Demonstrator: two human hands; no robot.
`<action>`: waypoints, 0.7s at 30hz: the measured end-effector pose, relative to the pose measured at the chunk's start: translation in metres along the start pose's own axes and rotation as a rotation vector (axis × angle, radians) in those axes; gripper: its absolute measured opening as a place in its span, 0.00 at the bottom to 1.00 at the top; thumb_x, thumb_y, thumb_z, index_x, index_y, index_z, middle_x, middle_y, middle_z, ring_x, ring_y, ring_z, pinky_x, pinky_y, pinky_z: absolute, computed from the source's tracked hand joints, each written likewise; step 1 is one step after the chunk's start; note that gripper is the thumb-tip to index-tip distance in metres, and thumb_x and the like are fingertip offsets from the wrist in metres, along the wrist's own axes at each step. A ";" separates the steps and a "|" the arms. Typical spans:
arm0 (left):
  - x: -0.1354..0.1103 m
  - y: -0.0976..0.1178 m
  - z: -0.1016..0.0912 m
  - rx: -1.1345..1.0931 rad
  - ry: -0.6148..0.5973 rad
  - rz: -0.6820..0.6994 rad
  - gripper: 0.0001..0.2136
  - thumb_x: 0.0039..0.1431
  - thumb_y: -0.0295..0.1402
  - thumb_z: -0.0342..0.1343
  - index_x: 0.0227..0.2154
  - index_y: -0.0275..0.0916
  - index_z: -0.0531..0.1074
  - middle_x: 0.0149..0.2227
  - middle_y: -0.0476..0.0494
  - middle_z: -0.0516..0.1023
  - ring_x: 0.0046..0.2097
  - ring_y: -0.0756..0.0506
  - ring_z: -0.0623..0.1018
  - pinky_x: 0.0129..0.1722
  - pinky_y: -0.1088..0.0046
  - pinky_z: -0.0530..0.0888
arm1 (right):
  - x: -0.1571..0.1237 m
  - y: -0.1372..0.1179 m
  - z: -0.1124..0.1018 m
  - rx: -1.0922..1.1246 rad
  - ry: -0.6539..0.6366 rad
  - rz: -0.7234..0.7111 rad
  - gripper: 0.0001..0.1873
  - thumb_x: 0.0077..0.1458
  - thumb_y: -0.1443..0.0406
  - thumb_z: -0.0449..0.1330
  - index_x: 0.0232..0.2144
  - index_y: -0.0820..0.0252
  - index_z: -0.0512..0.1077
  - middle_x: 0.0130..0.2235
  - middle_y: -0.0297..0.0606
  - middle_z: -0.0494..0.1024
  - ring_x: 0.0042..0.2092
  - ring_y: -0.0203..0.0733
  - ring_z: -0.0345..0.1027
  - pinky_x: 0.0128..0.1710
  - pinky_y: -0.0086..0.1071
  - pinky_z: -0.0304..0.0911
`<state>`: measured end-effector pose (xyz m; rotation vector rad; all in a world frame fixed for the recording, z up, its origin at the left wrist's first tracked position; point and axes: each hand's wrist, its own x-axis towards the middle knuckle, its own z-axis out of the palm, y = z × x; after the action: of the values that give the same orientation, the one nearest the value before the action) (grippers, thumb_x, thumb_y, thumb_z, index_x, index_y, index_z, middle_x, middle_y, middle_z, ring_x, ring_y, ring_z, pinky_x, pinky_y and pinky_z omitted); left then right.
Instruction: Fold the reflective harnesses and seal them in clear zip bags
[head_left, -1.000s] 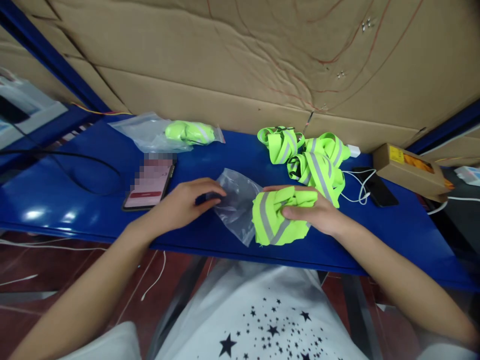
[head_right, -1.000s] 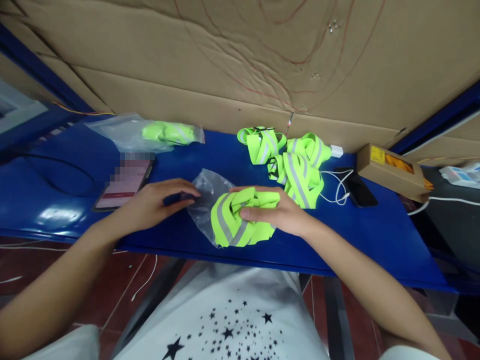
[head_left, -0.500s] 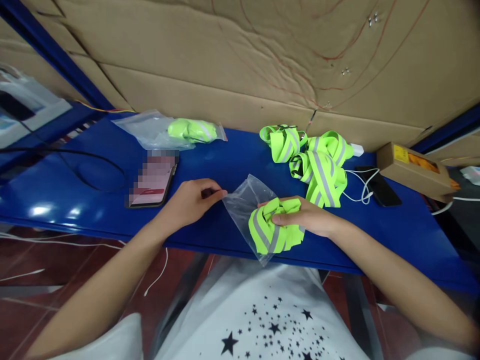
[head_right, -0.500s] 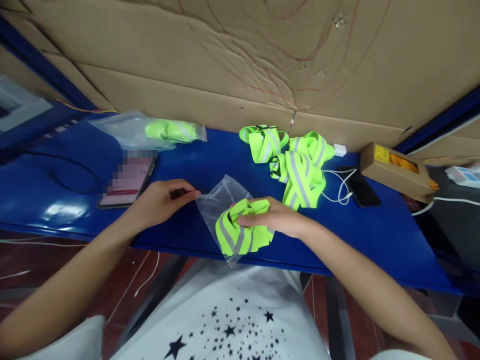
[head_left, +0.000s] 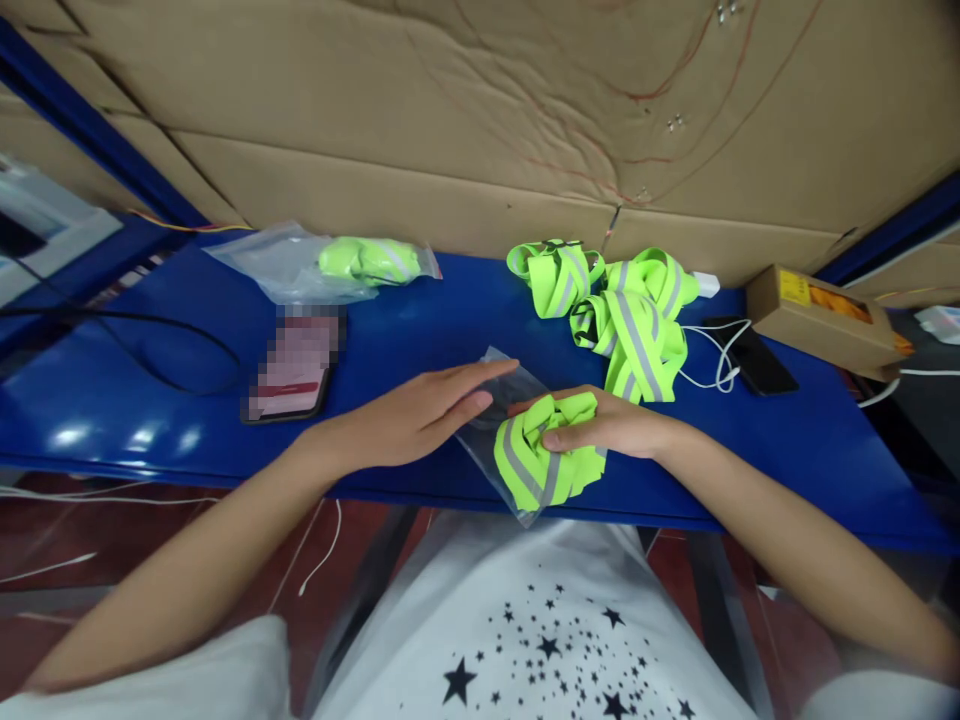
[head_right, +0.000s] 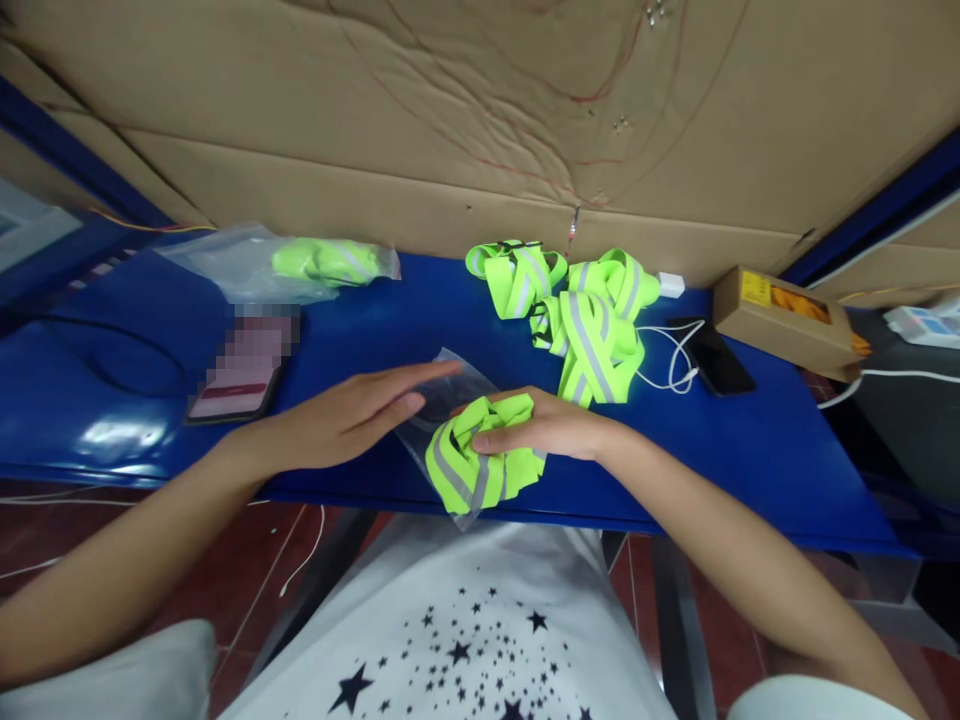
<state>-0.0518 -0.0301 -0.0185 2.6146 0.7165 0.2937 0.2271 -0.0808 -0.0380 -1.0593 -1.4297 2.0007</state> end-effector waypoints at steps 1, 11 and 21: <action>0.003 -0.006 0.007 0.027 -0.049 -0.013 0.25 0.77 0.42 0.38 0.71 0.43 0.57 0.71 0.41 0.65 0.70 0.43 0.66 0.69 0.62 0.64 | 0.000 0.000 0.000 -0.004 -0.008 -0.003 0.31 0.53 0.60 0.74 0.59 0.53 0.75 0.52 0.37 0.84 0.50 0.39 0.80 0.52 0.30 0.74; -0.006 0.009 0.023 0.438 0.081 -0.299 0.27 0.73 0.42 0.44 0.70 0.37 0.59 0.72 0.26 0.58 0.73 0.25 0.58 0.66 0.26 0.51 | -0.014 -0.010 -0.028 0.202 0.476 -0.311 0.29 0.50 0.51 0.73 0.52 0.56 0.79 0.52 0.42 0.83 0.53 0.52 0.79 0.53 0.44 0.77; 0.056 0.006 0.010 0.132 -0.278 0.207 0.56 0.52 0.58 0.66 0.75 0.48 0.39 0.76 0.33 0.48 0.76 0.30 0.49 0.72 0.40 0.42 | -0.009 -0.011 -0.032 0.035 0.751 -0.474 0.33 0.55 0.49 0.69 0.60 0.53 0.72 0.59 0.40 0.79 0.60 0.55 0.74 0.59 0.49 0.73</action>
<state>0.0012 -0.0090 -0.0196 2.7820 0.3830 -0.0612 0.2574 -0.0654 -0.0299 -1.1467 -1.0837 1.1100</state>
